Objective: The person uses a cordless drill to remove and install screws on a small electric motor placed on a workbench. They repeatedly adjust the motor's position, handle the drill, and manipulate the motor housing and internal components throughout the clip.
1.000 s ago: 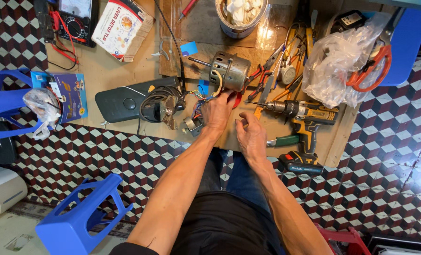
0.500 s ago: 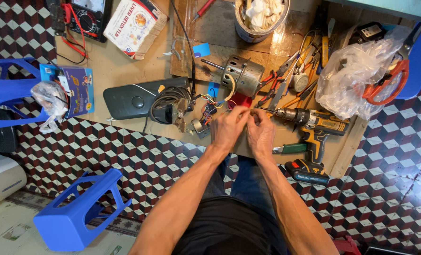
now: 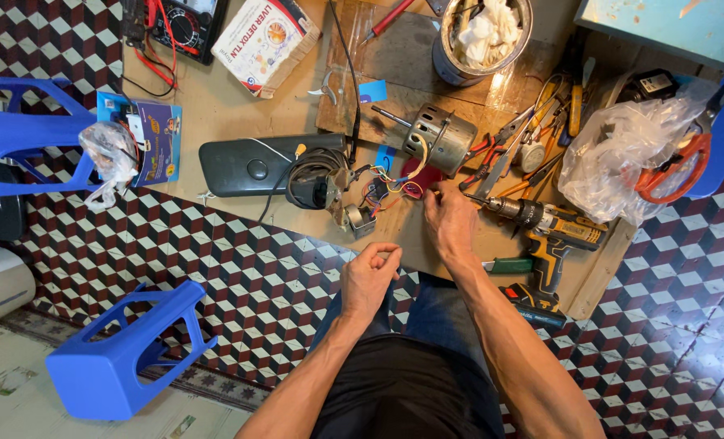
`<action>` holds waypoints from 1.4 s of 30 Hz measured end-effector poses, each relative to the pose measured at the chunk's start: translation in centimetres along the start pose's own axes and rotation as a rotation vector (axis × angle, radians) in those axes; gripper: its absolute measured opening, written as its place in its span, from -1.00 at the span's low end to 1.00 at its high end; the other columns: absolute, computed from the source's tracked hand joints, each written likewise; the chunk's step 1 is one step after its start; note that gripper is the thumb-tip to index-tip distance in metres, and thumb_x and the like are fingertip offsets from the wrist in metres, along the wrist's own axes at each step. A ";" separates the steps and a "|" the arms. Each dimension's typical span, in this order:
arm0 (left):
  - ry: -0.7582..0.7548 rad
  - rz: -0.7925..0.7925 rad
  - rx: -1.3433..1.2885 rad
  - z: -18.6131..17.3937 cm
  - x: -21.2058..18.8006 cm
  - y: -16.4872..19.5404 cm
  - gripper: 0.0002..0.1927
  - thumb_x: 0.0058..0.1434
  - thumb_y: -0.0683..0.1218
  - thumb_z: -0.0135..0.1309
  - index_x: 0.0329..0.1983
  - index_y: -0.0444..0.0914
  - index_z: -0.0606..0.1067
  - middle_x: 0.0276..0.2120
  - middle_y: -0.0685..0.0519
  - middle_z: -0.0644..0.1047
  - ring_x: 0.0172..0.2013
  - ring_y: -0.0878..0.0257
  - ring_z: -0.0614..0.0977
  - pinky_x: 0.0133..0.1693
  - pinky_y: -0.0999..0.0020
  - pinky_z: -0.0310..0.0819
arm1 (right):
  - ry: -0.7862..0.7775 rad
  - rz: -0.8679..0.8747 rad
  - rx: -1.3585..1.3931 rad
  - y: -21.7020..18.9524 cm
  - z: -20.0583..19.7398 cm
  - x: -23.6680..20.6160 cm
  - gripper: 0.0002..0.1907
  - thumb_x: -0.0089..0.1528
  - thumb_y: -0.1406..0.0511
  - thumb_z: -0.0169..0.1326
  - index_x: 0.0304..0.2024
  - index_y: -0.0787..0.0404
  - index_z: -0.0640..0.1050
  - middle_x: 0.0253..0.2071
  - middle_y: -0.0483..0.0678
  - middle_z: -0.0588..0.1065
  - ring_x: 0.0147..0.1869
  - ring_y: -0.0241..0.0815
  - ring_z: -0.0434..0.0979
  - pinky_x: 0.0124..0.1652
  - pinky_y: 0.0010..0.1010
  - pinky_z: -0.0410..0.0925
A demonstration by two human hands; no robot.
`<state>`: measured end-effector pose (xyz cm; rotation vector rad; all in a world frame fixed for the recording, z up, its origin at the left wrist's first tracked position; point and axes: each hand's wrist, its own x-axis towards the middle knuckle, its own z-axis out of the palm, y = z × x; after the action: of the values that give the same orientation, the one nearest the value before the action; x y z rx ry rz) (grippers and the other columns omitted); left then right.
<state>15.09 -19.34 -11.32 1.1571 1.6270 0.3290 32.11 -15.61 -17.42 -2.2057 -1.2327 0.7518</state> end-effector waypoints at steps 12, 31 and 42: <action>-0.051 -0.127 -0.131 -0.8 -0.3 -0.3 -0.80 0.22 -0.03 0.21 -0.18 -0.23 0.65 -0.61 0.13 0.63 -0.67 0.47 0.48 -0.57 0.50 0.32 | -0.266 -0.053 -0.283 -0.5 1.0 2.2 -0.77 0.20 0.19 0.18 -0.34 0.25 0.61 -0.40 0.29 0.54 -0.27 0.35 0.56 -0.25 0.13 0.39; -0.041 -0.162 -0.281 -3.2 0.4 0.4 -0.75 0.24 -0.03 0.19 -0.13 -0.29 0.63 -0.55 0.06 0.65 -0.67 0.47 0.45 -0.60 0.53 0.28 | -0.401 -0.467 -0.666 -2.3 1.1 3.8 -0.94 0.14 0.37 0.06 -0.37 0.24 0.54 -0.38 0.19 0.56 -0.30 0.18 0.62 -0.37 -0.05 0.46; -0.079 -0.061 -0.585 -3.2 1.4 4.0 -0.76 0.27 -0.09 0.16 -0.16 -0.38 0.54 -0.25 -0.04 0.69 -0.28 0.31 0.73 -0.33 0.48 0.59 | -0.245 -0.017 -0.044 -2.8 -3.2 3.3 -0.82 0.21 0.25 0.13 -0.29 0.26 0.61 -0.48 0.18 0.59 -0.43 0.05 0.61 -0.32 -0.10 0.45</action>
<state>14.44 -15.18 -8.06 0.6648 1.3619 0.6593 34.03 -11.94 -14.03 -2.1837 -1.3942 1.0219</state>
